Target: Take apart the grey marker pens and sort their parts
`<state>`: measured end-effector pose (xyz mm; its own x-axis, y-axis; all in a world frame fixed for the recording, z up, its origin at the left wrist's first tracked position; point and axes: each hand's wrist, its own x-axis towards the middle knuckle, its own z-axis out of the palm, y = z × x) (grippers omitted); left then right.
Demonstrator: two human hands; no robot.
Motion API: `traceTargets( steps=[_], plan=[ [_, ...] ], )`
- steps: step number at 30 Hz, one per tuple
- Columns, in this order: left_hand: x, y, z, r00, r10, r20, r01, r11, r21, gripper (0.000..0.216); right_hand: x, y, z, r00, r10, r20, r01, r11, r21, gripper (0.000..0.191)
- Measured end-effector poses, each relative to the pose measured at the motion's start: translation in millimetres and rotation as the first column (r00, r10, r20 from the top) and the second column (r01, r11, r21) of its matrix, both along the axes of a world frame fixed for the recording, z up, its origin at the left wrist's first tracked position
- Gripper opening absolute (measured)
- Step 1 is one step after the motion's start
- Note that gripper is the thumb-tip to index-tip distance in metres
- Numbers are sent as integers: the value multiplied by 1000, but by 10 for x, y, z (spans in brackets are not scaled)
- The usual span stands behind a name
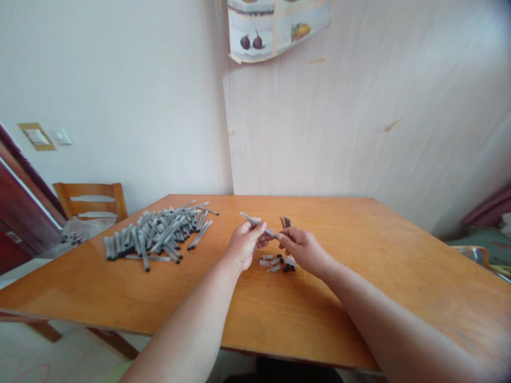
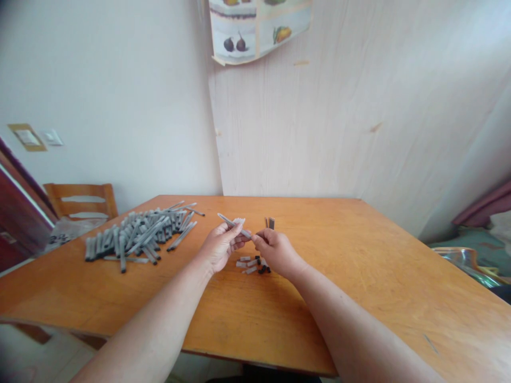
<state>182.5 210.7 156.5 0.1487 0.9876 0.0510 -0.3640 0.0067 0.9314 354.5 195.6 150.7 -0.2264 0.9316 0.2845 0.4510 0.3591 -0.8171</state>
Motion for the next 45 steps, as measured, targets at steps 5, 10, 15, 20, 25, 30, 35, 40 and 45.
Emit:
traceTargets(
  steps=[5, 10, 15, 20, 25, 30, 35, 40, 45],
  plan=[
    [14, -4, -7, 999, 31, -39, -31, 999, -8, 39, 20, 33, -53, 997, 9, 76, -12, 999, 47, 29],
    [16, -1, -5, 999, 33, -32, -33, 999, -8, 39, 11, 29, -42, 996, -24, 82, 18, 998, 65, 29],
    [16, 2, -12, 997, 50, -57, -51, 999, -9, 38, 20, 35, -49, 995, 20, 93, -24, 999, 41, 29],
    [23, 3, -14, 996, 60, -69, -60, 998, 1, 38, 6, 21, -35, 996, -22, 84, 18, 998, 52, 23],
    [25, 2, -14, 993, 76, -86, -77, 997, -3, 36, 4, 19, -39, 995, 30, 92, -34, 999, 42, 26],
    [28, 3, -17, 992, 90, -90, -90, 996, -4, 39, 10, 35, -50, 996, -19, 85, 15, 999, 46, 24],
    [26, 8, -23, 990, 96, -106, -96, 995, 7, 38, 14, 52, -58, 993, 15, 113, -21, 998, 59, 25],
    [26, 18, -25, 988, 105, -111, -106, 994, 3, 39, 12, 47, -60, 996, 0, 90, -3, 999, 34, 25],
    [31, 17, -24, 986, 109, -122, -109, 994, 6, 41, 11, 40, -45, 993, -9, 122, 0, 998, 68, 23]
  ],
)
